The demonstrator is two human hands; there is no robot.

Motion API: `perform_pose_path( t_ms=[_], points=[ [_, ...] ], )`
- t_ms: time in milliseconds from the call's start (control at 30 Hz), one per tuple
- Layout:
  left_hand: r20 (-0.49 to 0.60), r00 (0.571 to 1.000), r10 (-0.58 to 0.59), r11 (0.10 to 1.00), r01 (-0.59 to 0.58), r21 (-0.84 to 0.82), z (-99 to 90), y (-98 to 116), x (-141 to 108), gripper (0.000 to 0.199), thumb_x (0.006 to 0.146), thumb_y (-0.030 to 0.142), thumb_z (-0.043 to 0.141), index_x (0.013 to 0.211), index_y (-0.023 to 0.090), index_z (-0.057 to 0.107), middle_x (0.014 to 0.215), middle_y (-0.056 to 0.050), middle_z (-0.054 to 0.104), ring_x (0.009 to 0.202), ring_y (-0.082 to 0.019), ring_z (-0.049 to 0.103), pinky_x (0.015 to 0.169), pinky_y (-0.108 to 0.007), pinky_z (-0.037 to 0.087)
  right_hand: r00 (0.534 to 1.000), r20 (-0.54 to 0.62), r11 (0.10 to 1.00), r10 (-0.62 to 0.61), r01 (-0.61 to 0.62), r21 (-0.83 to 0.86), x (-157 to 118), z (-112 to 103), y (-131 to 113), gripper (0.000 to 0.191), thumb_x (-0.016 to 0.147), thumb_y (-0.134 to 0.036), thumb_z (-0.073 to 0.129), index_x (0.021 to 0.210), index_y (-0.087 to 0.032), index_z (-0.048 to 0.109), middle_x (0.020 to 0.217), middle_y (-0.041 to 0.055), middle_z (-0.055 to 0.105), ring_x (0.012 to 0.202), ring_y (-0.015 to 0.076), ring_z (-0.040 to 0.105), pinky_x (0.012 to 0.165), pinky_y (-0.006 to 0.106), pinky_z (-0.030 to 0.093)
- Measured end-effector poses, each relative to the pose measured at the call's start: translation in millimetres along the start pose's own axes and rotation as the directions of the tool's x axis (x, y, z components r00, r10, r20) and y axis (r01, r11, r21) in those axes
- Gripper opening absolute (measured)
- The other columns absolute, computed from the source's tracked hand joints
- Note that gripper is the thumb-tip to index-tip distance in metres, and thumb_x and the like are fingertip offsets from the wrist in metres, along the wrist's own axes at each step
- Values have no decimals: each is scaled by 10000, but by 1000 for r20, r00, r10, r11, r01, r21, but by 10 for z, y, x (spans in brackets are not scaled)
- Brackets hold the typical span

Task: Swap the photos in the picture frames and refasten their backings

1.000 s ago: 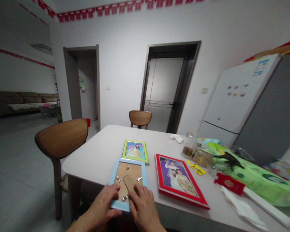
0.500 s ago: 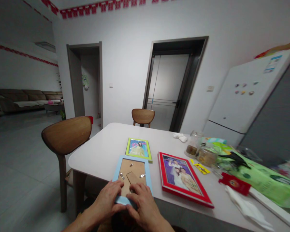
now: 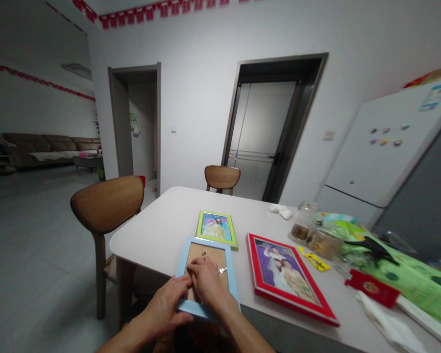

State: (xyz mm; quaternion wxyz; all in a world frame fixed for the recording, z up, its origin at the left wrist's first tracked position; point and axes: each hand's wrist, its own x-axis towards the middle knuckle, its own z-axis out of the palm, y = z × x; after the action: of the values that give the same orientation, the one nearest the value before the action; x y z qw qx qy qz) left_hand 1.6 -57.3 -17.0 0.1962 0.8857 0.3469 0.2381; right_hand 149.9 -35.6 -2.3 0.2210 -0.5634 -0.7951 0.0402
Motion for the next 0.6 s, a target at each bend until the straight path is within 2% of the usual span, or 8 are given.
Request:
perform_pose_path(
  t_ms=[200,300,367,433,500,600],
  points=[
    [-11,1000,12,1000,-12,-15,3,-8,5,382,593,256,658,930,201,487,1029,-15,530,944,-189,466,848,-278,350,1000,14,998,-28,27,51,-27,7,-42,274,724,-116,400,752,-224,650,827,5,612,832,151,471,733,261,324],
    [-15,1000,17,1000,-18,-9,29,-33,-1,384,584,267,668,919,192,497,1051,-24,531,968,-190,462,867,-279,341,1000,3,998,-31,30,55,-78,-14,11,256,745,-168,408,841,-224,639,870,23,599,856,162,473,752,269,333],
    [-20,1000,13,1000,-13,-5,48,-55,-8,374,570,274,682,889,186,508,1090,-32,520,1004,-195,449,897,-285,322,998,-49,999,32,-30,28,-143,-58,127,275,763,-209,401,939,-203,612,942,52,581,888,174,470,776,280,335],
    [-30,999,9,1000,-10,-6,59,-69,-16,403,557,275,694,902,184,507,1136,-41,502,1048,-201,425,935,-299,288,985,-106,989,137,-141,-36,-226,-117,296,292,772,-221,387,966,-180,601,966,78,569,899,187,467,782,286,338],
    [-42,999,8,1000,-8,-10,58,-68,-22,422,561,267,688,929,186,498,1153,-43,493,1068,-200,413,950,-309,272,967,-119,964,226,-240,-115,-307,-172,475,276,768,-210,381,898,-179,622,916,82,571,862,189,475,760,281,344],
    [-41,999,-3,1000,3,-12,37,-40,-25,347,581,254,658,886,194,503,1117,-31,512,1038,-188,433,923,-301,302,957,-89,940,275,-288,-182,-375,-206,651,252,757,-192,382,787,-187,633,851,71,557,802,170,488,734,255,344]
  ],
)
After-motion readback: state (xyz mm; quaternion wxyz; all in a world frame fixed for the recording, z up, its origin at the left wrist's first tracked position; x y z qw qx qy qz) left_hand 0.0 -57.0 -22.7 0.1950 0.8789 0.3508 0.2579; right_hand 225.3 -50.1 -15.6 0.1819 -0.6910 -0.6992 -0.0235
